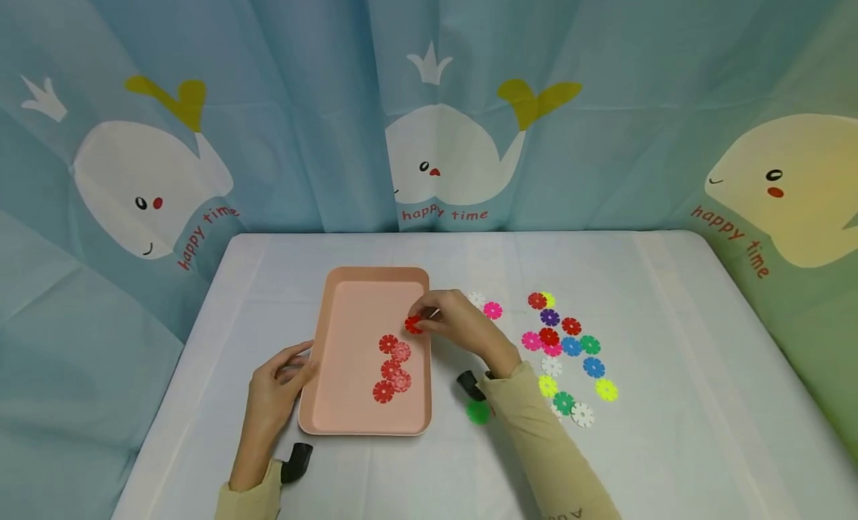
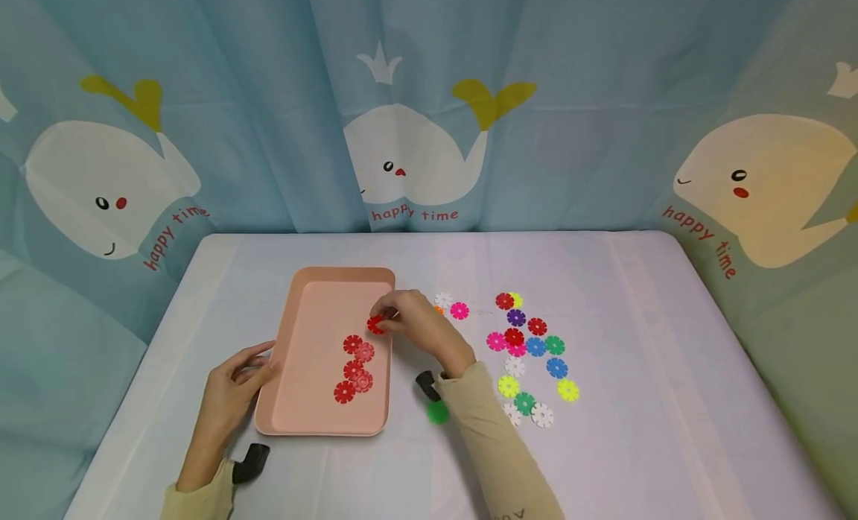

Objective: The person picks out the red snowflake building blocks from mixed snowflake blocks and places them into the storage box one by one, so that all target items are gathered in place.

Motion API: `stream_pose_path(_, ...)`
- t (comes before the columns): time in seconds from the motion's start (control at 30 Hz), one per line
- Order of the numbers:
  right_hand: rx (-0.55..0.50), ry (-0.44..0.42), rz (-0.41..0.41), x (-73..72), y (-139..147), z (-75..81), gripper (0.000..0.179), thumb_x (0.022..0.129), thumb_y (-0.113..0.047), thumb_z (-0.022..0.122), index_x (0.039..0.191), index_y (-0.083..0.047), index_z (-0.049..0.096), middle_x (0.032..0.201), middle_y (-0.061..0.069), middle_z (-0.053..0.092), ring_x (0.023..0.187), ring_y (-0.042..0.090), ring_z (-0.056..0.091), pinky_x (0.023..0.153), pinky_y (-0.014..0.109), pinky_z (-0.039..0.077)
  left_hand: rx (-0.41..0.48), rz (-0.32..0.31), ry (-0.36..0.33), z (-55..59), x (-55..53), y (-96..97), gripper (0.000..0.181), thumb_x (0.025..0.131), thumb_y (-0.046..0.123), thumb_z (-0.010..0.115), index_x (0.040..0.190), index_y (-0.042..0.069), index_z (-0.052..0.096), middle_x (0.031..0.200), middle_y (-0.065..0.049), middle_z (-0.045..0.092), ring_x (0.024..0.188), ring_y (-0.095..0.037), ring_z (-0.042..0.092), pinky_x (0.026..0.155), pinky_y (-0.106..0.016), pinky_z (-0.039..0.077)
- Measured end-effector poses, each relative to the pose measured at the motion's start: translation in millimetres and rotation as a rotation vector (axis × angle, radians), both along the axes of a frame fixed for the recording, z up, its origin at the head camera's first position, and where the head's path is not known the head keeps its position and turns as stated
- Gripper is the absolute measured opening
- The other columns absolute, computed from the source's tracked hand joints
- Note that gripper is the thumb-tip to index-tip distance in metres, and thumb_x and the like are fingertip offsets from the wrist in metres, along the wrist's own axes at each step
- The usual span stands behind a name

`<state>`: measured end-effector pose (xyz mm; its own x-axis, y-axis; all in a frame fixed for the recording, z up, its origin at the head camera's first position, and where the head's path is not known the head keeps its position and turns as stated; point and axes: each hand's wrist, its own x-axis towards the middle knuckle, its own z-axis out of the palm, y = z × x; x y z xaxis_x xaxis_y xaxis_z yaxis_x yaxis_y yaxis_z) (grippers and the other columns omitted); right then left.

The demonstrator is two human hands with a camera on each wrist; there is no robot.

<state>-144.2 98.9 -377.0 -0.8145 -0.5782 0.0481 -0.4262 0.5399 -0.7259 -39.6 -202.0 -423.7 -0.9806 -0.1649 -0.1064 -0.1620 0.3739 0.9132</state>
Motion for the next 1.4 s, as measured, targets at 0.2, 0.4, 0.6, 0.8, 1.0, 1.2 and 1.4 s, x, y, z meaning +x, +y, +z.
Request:
stream_pose_path(0.2, -0.003, -0.006, -0.006, -2.1, -6, -3.4, 0.014, 0.085, -0.004, 0.077, 0.099, -0.003, 0.075, 0.094, 0.004, 0.074, 0.086, 0.013, 0.068, 0.081, 0.025, 0.056, 0.001, 0.000, 0.004, -0.5, 0.1, -0.5, 0.042, 0.093, 0.019, 0.071, 0.134, 0.008, 0.063, 0.117, -0.016, 0.066, 0.092, -0.003, 0.066, 0.077, -0.012, 0.049)
stream_pose_path(0.4, 0.015, 0.013, 0.001, -5.6, -13, -7.7, 0.013, 0.084, -0.004, 0.078, 0.097, -0.003, 0.076, 0.093, 0.004, 0.074, 0.085, 0.013, 0.068, 0.079, 0.022, 0.056, -0.001, -0.001, 0.017, -0.8, -0.1, -0.3, 0.042, 0.093, 0.018, 0.071, 0.133, 0.008, 0.064, 0.116, -0.017, 0.067, 0.091, -0.003, 0.066, 0.076, -0.012, 0.049)
stream_pose_path(0.6, 0.053, 0.009, -0.001, -6.2, -18, -8.3, 0.014, 0.084, -0.003, 0.077, 0.097, -0.003, 0.076, 0.093, 0.004, 0.074, 0.086, 0.013, 0.068, 0.080, 0.024, 0.056, 0.001, -0.003, 0.024, -0.6, 0.0, -0.2, 0.042, 0.093, 0.018, 0.071, 0.133, 0.008, 0.064, 0.116, -0.017, 0.067, 0.089, 0.002, 0.064, 0.076, -0.011, 0.049)
stream_pose_path(0.8, 0.081, 0.007, -0.002, -7.7, -23, -8.0, 0.014, 0.085, -0.001, 0.076, 0.099, -0.001, 0.075, 0.095, 0.006, 0.074, 0.086, 0.016, 0.067, 0.082, 0.026, 0.057, 0.012, 0.000, 0.037, -0.1, 0.2, 1.3, 0.040, 0.092, 0.016, 0.072, 0.131, 0.009, 0.065, 0.114, -0.017, 0.068, 0.089, 0.000, 0.065, 0.076, -0.012, 0.050)
stream_pose_path(1.0, 0.129, 0.026, -0.006, -8.5, -24, -10.2, 0.014, 0.085, -0.002, 0.076, 0.099, -0.003, 0.076, 0.096, 0.006, 0.074, 0.090, 0.017, 0.066, 0.084, 0.029, 0.056, 0.032, -0.021, 0.020, -2.4, -1.9, 2.9, 0.042, 0.093, 0.018, 0.071, 0.133, 0.008, 0.063, 0.116, -0.017, 0.067, 0.090, -0.001, 0.065, 0.076, -0.014, 0.051)
stream_pose_path(1.2, 0.143, 0.033, 0.013, -10.3, -30, -12.2, 0.013, 0.086, -0.002, 0.076, 0.099, -0.003, 0.076, 0.096, 0.006, 0.074, 0.091, 0.018, 0.066, 0.085, 0.030, 0.056, 0.005, -0.013, 0.018, -0.7, -1.4, 2.0, 0.042, 0.093, 0.019, 0.071, 0.133, 0.009, 0.064, 0.116, -0.016, 0.067, 0.090, -0.005, 0.067, 0.077, -0.013, 0.050)
stream_pose_path(1.4, 0.151, 0.020, 0.027, -11.4, -35, -15.1, 0.013, 0.086, -0.001, 0.075, 0.098, -0.003, 0.076, 0.095, 0.006, 0.074, 0.088, 0.017, 0.066, 0.083, 0.029, 0.056, 0.008, -0.004, 0.019, -1.7, -0.7, -0.1, 0.042, 0.093, 0.019, 0.072, 0.133, 0.008, 0.064, 0.116, -0.017, 0.067, 0.091, -0.005, 0.066, 0.077, -0.012, 0.050)
